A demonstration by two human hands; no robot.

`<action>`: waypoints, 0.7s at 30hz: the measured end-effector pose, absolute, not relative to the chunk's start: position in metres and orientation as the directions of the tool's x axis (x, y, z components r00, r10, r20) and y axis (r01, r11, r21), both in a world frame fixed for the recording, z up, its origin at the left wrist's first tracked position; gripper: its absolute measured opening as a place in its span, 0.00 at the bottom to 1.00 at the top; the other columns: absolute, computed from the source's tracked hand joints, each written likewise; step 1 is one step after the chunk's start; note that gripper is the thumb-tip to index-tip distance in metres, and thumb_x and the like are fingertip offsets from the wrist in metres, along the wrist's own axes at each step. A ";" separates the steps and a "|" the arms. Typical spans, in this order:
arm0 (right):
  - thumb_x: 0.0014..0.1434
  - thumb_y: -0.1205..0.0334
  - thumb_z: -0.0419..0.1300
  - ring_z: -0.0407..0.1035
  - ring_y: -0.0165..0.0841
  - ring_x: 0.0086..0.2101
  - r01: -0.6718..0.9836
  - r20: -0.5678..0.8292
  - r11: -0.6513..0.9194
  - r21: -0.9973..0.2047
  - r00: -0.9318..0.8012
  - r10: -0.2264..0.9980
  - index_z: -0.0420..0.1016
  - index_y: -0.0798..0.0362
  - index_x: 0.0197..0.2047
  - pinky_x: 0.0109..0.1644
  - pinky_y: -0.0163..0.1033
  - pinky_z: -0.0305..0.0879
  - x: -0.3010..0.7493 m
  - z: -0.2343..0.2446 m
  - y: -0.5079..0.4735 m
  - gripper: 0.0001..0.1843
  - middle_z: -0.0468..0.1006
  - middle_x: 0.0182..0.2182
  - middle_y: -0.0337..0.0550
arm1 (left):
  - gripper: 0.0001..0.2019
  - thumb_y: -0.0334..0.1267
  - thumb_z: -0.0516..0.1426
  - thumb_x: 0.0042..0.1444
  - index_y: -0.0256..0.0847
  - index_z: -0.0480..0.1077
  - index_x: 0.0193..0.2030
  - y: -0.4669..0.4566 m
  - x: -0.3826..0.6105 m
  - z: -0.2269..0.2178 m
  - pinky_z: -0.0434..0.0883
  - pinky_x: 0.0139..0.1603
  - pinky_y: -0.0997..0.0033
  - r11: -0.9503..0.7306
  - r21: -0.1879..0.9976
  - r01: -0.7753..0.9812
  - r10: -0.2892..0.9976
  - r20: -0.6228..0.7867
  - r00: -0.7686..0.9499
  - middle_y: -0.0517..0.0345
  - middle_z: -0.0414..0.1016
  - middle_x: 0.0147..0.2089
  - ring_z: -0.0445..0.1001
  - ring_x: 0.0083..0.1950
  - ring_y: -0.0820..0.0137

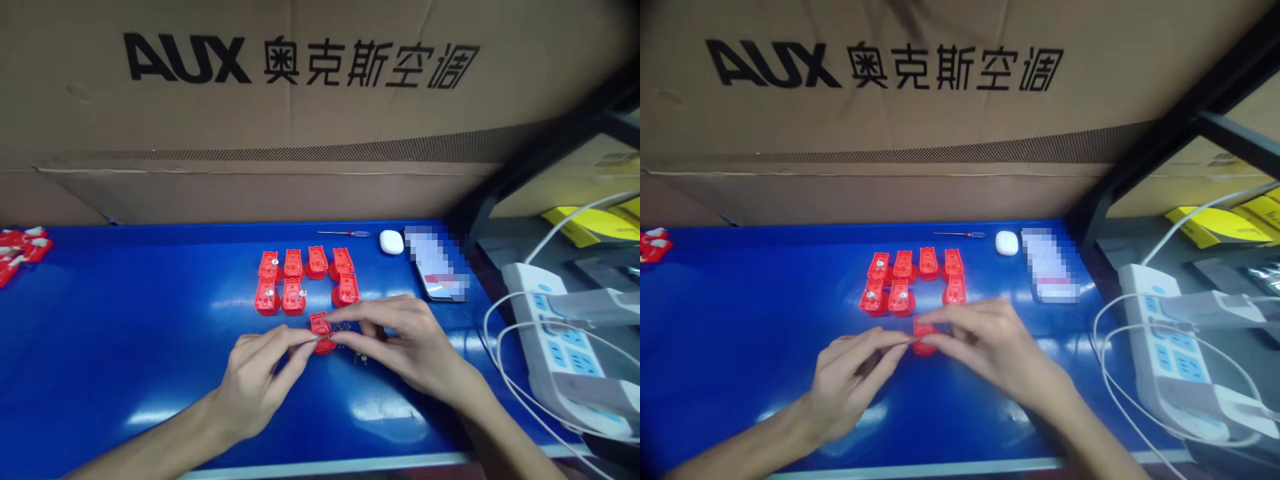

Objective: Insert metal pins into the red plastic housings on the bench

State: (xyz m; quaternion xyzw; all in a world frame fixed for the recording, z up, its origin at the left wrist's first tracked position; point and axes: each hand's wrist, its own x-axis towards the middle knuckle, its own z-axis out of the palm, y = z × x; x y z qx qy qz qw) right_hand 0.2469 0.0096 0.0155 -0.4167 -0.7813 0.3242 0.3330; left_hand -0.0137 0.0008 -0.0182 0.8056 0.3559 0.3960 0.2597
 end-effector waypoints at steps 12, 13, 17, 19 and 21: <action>0.69 0.57 0.73 0.60 0.27 0.22 0.197 0.276 0.372 -0.907 -0.389 0.879 0.91 0.48 0.47 0.29 0.35 0.58 0.233 0.015 0.002 0.07 0.74 0.22 0.33 | 0.05 0.31 0.65 0.71 0.43 0.82 0.49 -0.003 -0.015 -0.023 0.64 0.24 0.79 -0.443 0.881 0.163 0.834 0.339 0.435 0.70 0.74 0.22 0.66 0.19 0.80; 0.69 0.56 0.73 0.59 0.26 0.22 0.204 0.246 0.347 -0.915 -0.400 0.883 0.91 0.48 0.46 0.29 0.35 0.57 0.233 0.015 0.002 0.07 0.71 0.21 0.32 | 0.05 0.32 0.64 0.71 0.43 0.82 0.50 -0.003 -0.015 -0.023 0.64 0.24 0.79 -0.449 0.875 0.181 0.828 0.331 0.453 0.70 0.74 0.23 0.65 0.19 0.80; 0.69 0.55 0.73 0.63 0.28 0.26 0.218 0.094 0.173 -0.960 -0.332 0.939 0.88 0.49 0.44 0.30 0.35 0.59 0.236 0.017 0.005 0.07 0.73 0.25 0.33 | 0.21 0.39 0.68 0.69 0.45 0.73 0.67 -0.003 -0.016 -0.027 0.63 0.25 0.78 -0.535 0.762 0.366 0.802 0.320 0.504 0.71 0.74 0.27 0.63 0.21 0.80; 0.69 0.56 0.73 0.68 0.29 0.29 0.207 0.049 0.117 -0.971 -0.306 0.951 0.86 0.50 0.43 0.34 0.36 0.64 0.237 0.018 0.008 0.07 0.79 0.31 0.36 | 0.35 0.43 0.69 0.67 0.46 0.62 0.77 -0.004 -0.015 -0.032 0.65 0.27 0.78 -0.537 0.710 0.455 0.806 0.273 0.525 0.73 0.72 0.28 0.64 0.21 0.79; 0.69 0.57 0.73 0.72 0.31 0.33 0.221 0.045 0.118 -0.968 -0.310 0.950 0.85 0.49 0.43 0.37 0.37 0.67 0.238 0.018 0.010 0.06 0.83 0.37 0.39 | 0.41 0.45 0.68 0.68 0.47 0.54 0.81 -0.005 -0.013 -0.038 0.68 0.29 0.78 -0.490 0.706 0.511 0.827 0.192 0.529 0.75 0.70 0.26 0.65 0.21 0.78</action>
